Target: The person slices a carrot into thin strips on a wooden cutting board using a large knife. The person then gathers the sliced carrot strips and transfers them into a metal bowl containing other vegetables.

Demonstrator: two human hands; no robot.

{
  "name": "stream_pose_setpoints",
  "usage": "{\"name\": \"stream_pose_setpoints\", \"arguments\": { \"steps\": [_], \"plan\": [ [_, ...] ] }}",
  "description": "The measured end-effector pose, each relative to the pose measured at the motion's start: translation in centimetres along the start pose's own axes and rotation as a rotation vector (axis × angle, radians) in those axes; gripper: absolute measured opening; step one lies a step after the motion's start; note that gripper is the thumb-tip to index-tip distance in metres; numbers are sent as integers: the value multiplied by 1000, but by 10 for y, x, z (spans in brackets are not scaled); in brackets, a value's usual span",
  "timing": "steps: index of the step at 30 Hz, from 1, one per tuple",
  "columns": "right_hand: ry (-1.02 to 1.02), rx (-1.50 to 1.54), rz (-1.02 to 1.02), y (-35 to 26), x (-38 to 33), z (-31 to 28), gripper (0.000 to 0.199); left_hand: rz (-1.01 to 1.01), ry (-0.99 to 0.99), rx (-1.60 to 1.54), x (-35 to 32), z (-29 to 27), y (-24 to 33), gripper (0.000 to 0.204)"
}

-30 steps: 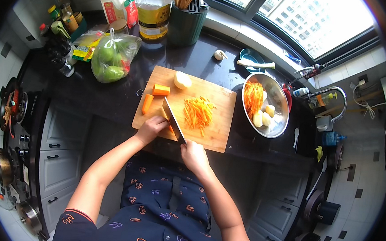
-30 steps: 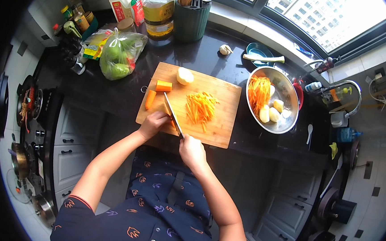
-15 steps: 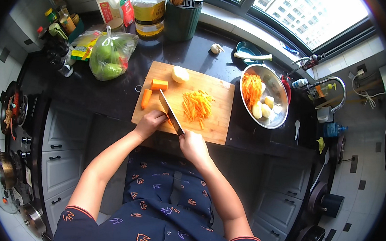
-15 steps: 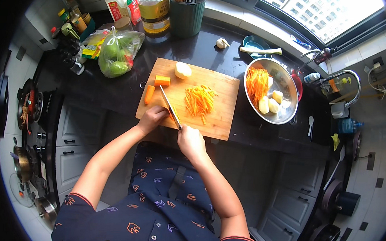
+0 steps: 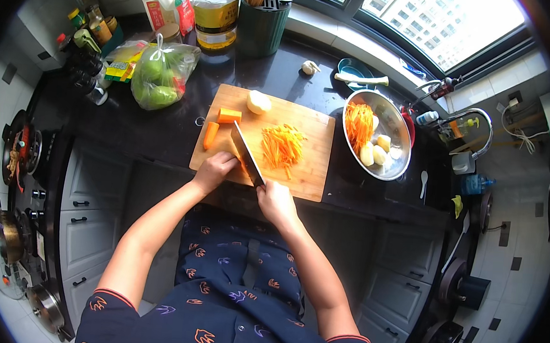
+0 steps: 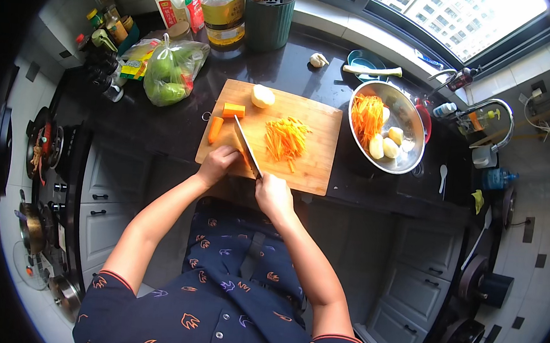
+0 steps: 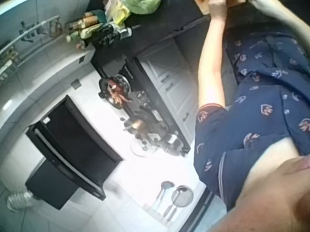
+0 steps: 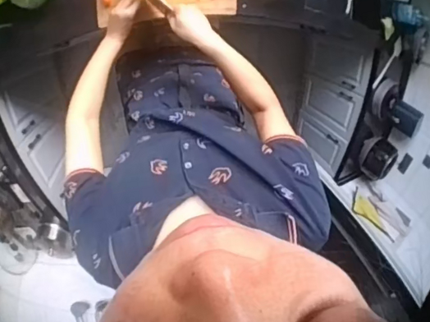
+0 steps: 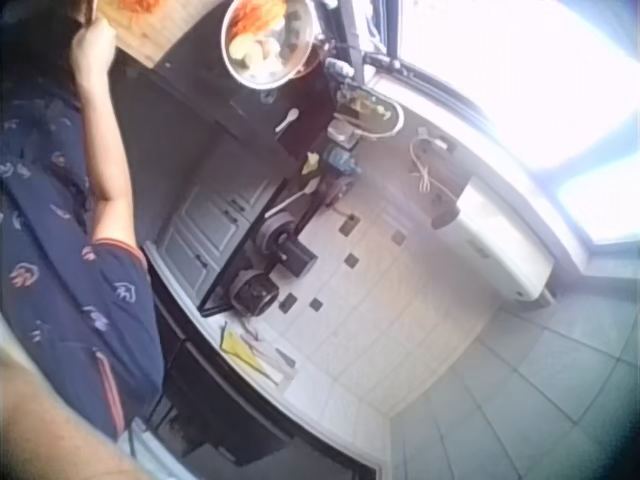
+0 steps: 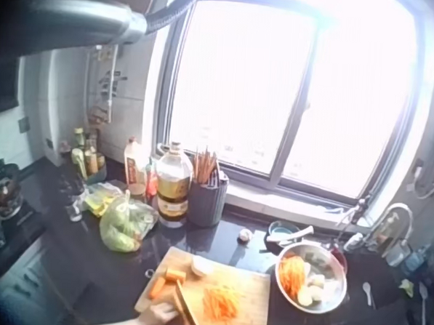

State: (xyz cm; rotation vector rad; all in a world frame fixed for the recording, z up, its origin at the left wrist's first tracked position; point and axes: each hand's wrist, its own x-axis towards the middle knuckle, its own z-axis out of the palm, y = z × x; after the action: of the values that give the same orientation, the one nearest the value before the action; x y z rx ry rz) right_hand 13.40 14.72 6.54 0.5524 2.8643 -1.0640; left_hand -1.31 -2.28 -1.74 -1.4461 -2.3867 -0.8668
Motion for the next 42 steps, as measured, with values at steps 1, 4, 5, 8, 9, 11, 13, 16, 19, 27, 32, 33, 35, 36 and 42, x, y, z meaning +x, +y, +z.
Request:
{"name": "stream_pose_setpoints", "arguments": {
  "steps": [1,4,5,8,9,11,13,16,19,27,32,33,35,36,42],
  "plan": [
    [-32,-12,27,-4,-5,-3,26,-12,3,2,-3,1,1,15],
    [-57,-8,23,-6,-11,-4,24,-8,23,14,-6,2,2,16],
    [-54,-9,26,-5,-11,-3,24,13,34,24,-3,0,3,16],
    [-49,-6,38,-1,-6,4,24,41,45,24,-1,-1,1,17],
    [-48,-2,44,-2,-1,8,24,46,46,19,0,-1,0,17],
    [-44,-3,52,-1,8,11,25,61,45,9,-1,-1,-3,17],
    [-37,-12,57,0,15,12,26,69,39,-4,-2,-1,-5,17],
    [-17,4,21,-1,10,2,27,55,11,-27,-5,-4,-6,16],
    [-37,-1,-16,-1,4,-5,27,42,-4,-47,-6,-2,-5,15],
    [-63,-31,26,-2,-1,2,25,57,6,-53,-6,-2,-5,18],
    [-36,-1,28,3,12,20,26,40,13,-8,-9,-3,-4,21],
    [-41,-35,51,4,16,20,27,35,6,-5,-11,-2,-4,21],
    [-72,57,83,7,17,12,28,-16,-35,7,-16,-2,1,23],
    [-89,104,97,6,16,7,28,-42,-54,16,-18,-4,2,24],
    [78,185,75,0,-7,-22,27,-62,74,-102,-22,-10,18,26]
  ]
}}
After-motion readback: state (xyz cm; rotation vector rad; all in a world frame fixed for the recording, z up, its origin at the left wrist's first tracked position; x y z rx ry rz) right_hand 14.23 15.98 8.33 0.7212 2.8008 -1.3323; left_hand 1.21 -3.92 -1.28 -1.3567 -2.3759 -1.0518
